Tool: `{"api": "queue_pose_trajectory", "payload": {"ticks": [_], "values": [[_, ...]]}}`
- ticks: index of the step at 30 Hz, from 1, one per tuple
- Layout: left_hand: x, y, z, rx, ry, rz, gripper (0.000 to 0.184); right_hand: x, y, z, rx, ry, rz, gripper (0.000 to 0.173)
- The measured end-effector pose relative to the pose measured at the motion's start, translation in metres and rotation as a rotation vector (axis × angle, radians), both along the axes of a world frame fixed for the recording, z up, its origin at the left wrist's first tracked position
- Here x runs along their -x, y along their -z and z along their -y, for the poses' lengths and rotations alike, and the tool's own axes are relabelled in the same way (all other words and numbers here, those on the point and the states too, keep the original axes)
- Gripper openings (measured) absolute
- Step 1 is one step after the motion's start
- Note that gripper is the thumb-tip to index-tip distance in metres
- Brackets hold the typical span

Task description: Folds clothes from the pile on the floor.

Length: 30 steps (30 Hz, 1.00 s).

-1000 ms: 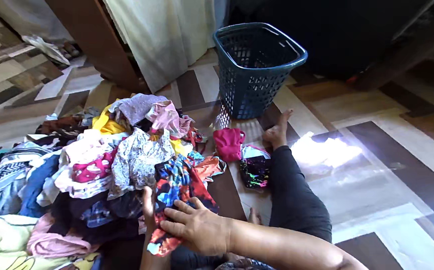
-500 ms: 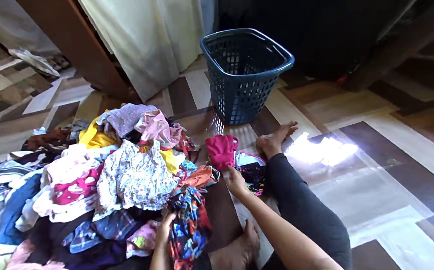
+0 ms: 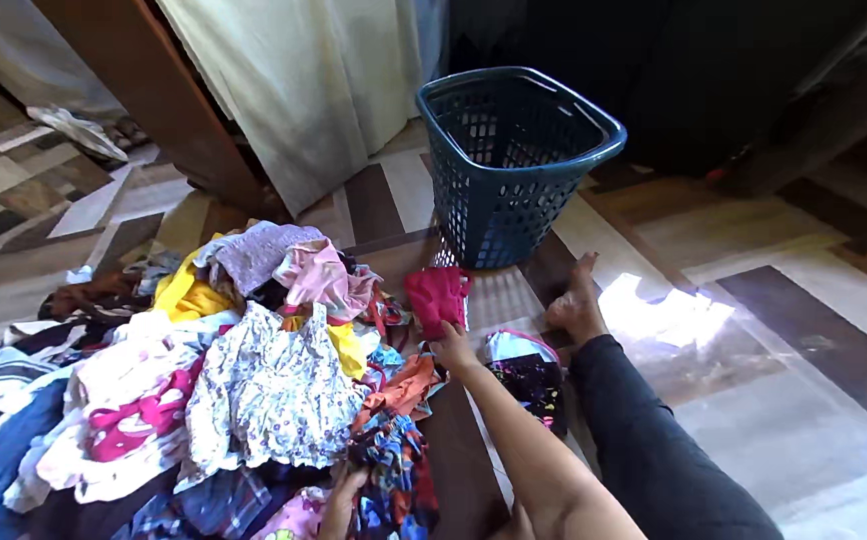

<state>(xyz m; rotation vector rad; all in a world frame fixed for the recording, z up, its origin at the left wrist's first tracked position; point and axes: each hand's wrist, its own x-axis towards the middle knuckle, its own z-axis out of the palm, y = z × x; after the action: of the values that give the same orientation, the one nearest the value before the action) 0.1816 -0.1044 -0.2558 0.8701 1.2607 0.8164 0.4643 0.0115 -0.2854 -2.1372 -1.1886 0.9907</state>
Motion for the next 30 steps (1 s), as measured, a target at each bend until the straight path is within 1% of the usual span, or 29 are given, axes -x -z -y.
{"api": "queue_pose_trajectory", "payload": {"ticks": [3, 4, 6, 8, 9, 10, 12, 13, 14, 16, 17, 19, 22, 24, 25, 27, 28, 30], "values": [[-0.007, -0.01, -0.003, 0.015, -0.004, 0.044, 0.023, -0.009, -0.003, 0.053, -0.03, 0.083, 0.167, 0.066], [-0.008, -0.011, -0.001, 0.02, 0.009, 0.06, 0.027, -0.009, 0.006, 0.078, -0.044, 0.135, 0.247, 0.071], [-0.007, -0.005, 0.003, 0.011, 0.059, 0.093, 0.041, -0.007, 0.037, 0.126, -0.027, 0.206, 0.366, 0.081], [-0.013, -0.007, 0.005, 0.026, 0.115, 0.14, 0.042, -0.01, 0.058, 0.148, 0.117, 0.206, 0.398, 0.09], [-0.017, -0.008, 0.006, 0.048, 0.137, 0.146, 0.041, -0.014, 0.059, 0.147, 0.176, 0.195, 0.39, 0.091], [-0.021, -0.007, 0.006, 0.07, 0.137, 0.143, 0.037, -0.02, 0.056, 0.141, 0.212, 0.183, 0.376, 0.088], [-0.031, -0.01, 0.007, 0.11, 0.1, 0.13, 0.03, -0.033, 0.048, 0.125, 0.221, 0.175, 0.332, 0.075], [-0.035, -0.012, 0.008, 0.108, 0.098, 0.123, 0.032, -0.039, 0.045, 0.118, 0.224, 0.169, 0.317, 0.069], [-0.039, -0.014, 0.007, 0.105, 0.108, 0.123, 0.038, -0.044, 0.043, 0.113, 0.232, 0.145, 0.322, 0.064], [-0.054, -0.022, 0.005, 0.106, 0.121, 0.112, 0.04, -0.053, 0.037, 0.106, 0.257, 0.074, 0.336, 0.064], [-0.064, -0.027, 0.002, 0.099, 0.137, 0.107, 0.039, -0.059, 0.031, 0.105, 0.258, 0.05, 0.31, 0.064], [-0.086, -0.038, -0.007, 0.087, 0.18, 0.104, 0.037, -0.076, 0.015, 0.104, 0.171, 0.084, 0.206, 0.058], [-0.13, -0.048, -0.026, 0.064, 0.231, 0.112, 0.033, -0.111, -0.019, 0.11, -0.021, 0.236, 0.028, 0.046], [-0.159, -0.049, -0.041, 0.052, 0.239, 0.065, 0.034, -0.132, -0.045, 0.118, -0.143, 0.358, -0.042, 0.043], [-0.169, -0.041, -0.049, 0.065, 0.258, 0.038, 0.039, -0.14, -0.057, 0.122, -0.189, 0.406, -0.054, 0.043], [-0.182, -0.006, -0.058, 0.123, 0.281, 0.003, 0.048, -0.151, -0.082, 0.131, -0.242, 0.447, -0.019, 0.041], [-0.182, 0.012, -0.058, 0.141, 0.308, -0.013, 0.051, -0.153, -0.099, 0.135, -0.227, 0.436, 0.029, 0.041], [-0.177, 0.032, -0.046, 0.183, 0.365, -0.061, 0.054, -0.148, -0.133, 0.14, -0.21, 0.406, 0.152, 0.038]]}}
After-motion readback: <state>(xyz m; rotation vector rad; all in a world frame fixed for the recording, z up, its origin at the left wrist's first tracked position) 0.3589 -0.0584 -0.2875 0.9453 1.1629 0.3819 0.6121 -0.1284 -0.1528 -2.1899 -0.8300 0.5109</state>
